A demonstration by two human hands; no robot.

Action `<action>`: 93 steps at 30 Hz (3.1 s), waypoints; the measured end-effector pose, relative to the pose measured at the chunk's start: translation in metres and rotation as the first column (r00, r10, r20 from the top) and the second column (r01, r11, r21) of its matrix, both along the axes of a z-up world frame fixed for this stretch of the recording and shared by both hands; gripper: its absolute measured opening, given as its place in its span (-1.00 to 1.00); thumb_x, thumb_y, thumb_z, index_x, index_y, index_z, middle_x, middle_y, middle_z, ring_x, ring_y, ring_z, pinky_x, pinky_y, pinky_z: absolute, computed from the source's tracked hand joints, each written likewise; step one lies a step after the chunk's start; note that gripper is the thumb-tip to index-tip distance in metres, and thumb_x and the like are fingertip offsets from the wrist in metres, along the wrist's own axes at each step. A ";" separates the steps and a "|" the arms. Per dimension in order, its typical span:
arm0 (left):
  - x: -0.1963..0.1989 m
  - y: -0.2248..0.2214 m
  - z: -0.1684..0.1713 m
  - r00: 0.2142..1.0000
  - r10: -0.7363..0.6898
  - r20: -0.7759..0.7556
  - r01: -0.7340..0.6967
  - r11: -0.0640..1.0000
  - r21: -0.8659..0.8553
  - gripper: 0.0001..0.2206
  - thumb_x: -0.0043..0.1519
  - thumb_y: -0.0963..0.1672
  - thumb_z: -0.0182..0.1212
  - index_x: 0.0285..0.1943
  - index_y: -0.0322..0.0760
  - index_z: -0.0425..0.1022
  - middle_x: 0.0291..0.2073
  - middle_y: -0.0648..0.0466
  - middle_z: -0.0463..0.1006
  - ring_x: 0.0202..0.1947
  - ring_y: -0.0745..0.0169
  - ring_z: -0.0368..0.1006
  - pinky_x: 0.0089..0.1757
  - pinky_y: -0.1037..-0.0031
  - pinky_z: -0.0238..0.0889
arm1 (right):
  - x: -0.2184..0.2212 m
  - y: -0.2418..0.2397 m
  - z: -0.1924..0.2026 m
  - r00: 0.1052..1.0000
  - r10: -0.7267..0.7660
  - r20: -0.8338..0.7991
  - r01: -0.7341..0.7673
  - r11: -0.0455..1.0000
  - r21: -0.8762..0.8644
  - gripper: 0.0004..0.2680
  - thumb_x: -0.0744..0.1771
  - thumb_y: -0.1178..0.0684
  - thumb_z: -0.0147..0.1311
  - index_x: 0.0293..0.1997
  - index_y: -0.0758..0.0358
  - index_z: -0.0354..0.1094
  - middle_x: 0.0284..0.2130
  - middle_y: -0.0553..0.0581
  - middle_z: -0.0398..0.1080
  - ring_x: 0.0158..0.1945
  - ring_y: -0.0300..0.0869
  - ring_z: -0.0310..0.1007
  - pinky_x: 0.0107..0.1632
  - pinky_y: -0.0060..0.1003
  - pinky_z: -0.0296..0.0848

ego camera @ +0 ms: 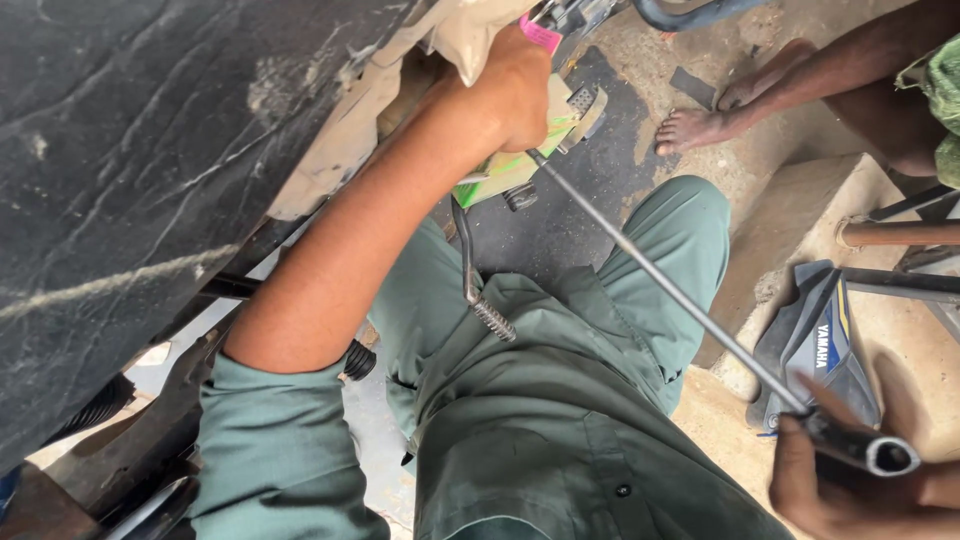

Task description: The recorder is removing, inspecting, and testing a motorcycle battery using various tools.

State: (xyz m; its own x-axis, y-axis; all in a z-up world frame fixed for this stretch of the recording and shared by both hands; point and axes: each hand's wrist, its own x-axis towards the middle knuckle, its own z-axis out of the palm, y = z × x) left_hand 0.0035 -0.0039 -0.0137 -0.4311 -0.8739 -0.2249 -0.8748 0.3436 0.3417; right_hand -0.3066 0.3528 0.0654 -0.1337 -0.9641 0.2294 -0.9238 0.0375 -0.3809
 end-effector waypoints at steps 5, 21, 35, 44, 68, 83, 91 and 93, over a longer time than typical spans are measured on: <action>-0.002 -0.001 0.001 0.998 0.055 0.038 -0.057 0.997 0.045 -0.76 -0.06 -0.23 0.26 -0.23 -0.52 0.62 -0.18 -0.36 0.57 -0.12 -0.29 0.58 -0.09 0.10 0.45 | -0.003 -0.037 0.035 0.753 -0.216 0.621 -0.218 0.809 0.546 -0.58 0.28 0.12 0.26 0.25 0.54 0.35 -0.19 0.42 0.52 -0.12 0.01 0.63 -0.05 -0.24 0.61; 0.008 0.009 0.010 0.999 -0.035 0.037 0.035 0.999 -0.006 -0.76 -0.09 -0.22 0.25 -0.26 -0.50 0.62 -0.24 -0.35 0.60 -0.20 -0.24 0.60 -0.15 0.12 0.46 | 0.020 -0.158 0.018 0.900 -0.299 0.318 -0.303 0.095 0.948 -0.81 0.31 0.13 0.27 -0.08 0.46 0.47 -0.40 0.22 0.56 -0.37 -0.12 0.58 -0.28 -0.24 0.59; -0.001 -0.001 -0.009 0.994 -0.073 0.078 0.071 0.997 0.026 -0.75 -0.03 -0.20 0.28 -0.21 -0.52 0.63 -0.17 -0.37 0.60 -0.07 -0.30 0.57 -0.02 0.09 0.42 | 0.012 -0.180 0.005 0.809 -0.401 0.431 -0.481 -0.028 0.877 -0.67 0.36 -0.08 0.19 0.03 0.49 0.41 -0.26 0.24 0.57 -0.24 -0.08 0.66 -0.17 -0.20 0.62; 0.004 0.006 0.024 0.998 -0.063 0.019 0.062 0.997 0.046 -0.69 -0.02 -0.12 0.37 -0.19 -0.51 0.64 -0.12 -0.36 0.58 -0.03 -0.30 0.53 0.04 0.15 0.36 | 0.048 -0.190 0.024 0.838 -0.428 0.337 -0.377 -0.009 0.926 -0.70 0.30 -0.15 0.15 -0.03 0.24 0.51 -0.28 0.07 0.54 -0.21 -0.29 0.59 -0.18 -0.27 0.65; 0.000 0.005 0.045 0.999 0.043 0.027 -0.048 0.979 0.197 -0.72 0.00 -0.15 0.35 -0.14 -0.43 0.64 -0.12 -0.32 0.60 -0.02 -0.32 0.54 0.01 0.08 0.40 | 0.020 -0.192 -0.020 0.873 -0.150 0.465 -0.474 -0.031 0.880 -0.59 0.26 -0.23 0.39 0.00 0.28 0.42 -0.29 0.16 0.50 -0.19 -0.11 0.43 -0.23 -0.13 0.49; 0.005 0.008 0.033 0.998 0.055 -0.002 -0.054 0.982 0.180 -0.72 -0.02 -0.16 0.36 -0.18 -0.50 0.62 -0.09 -0.37 0.56 -0.01 -0.32 0.52 0.02 0.13 0.39 | -0.011 -0.177 -0.065 0.886 -0.175 0.428 -0.405 0.156 0.901 -0.63 0.22 -0.01 0.50 -0.39 0.54 0.32 -0.60 0.13 0.32 -0.49 -0.13 0.36 -0.46 -0.19 0.36; 0.013 0.016 0.037 1.000 0.022 0.006 -0.023 0.990 0.139 -0.66 -0.05 -0.13 0.41 -0.18 -0.54 0.60 -0.08 -0.42 0.55 0.01 -0.36 0.51 0.03 0.12 0.38 | 0.002 -0.188 -0.057 0.681 -0.215 0.700 -0.710 0.042 0.703 -0.76 0.34 -0.19 0.11 -0.13 0.14 0.51 -0.35 -0.16 0.57 -0.22 -0.43 0.51 -0.22 -0.40 0.60; 0.015 0.018 0.035 0.999 0.038 -0.039 -0.032 0.991 0.127 -0.69 -0.06 -0.14 0.41 -0.23 -0.53 0.61 -0.12 -0.42 0.56 -0.03 -0.37 0.51 0.00 0.11 0.38 | 0.008 -0.188 -0.056 0.734 -0.196 0.650 -0.656 0.043 0.754 -0.77 0.32 -0.14 0.11 -0.11 0.17 0.53 -0.37 -0.11 0.61 -0.29 -0.37 0.45 -0.24 -0.39 0.52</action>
State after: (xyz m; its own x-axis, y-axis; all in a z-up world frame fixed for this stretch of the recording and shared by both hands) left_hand 0.0183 0.0145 0.0216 -0.4119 -0.8543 -0.3170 -0.8699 0.2650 0.4161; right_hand -0.2988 0.1650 0.0095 0.4938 -0.2403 -0.8357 -0.6359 0.5557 -0.5356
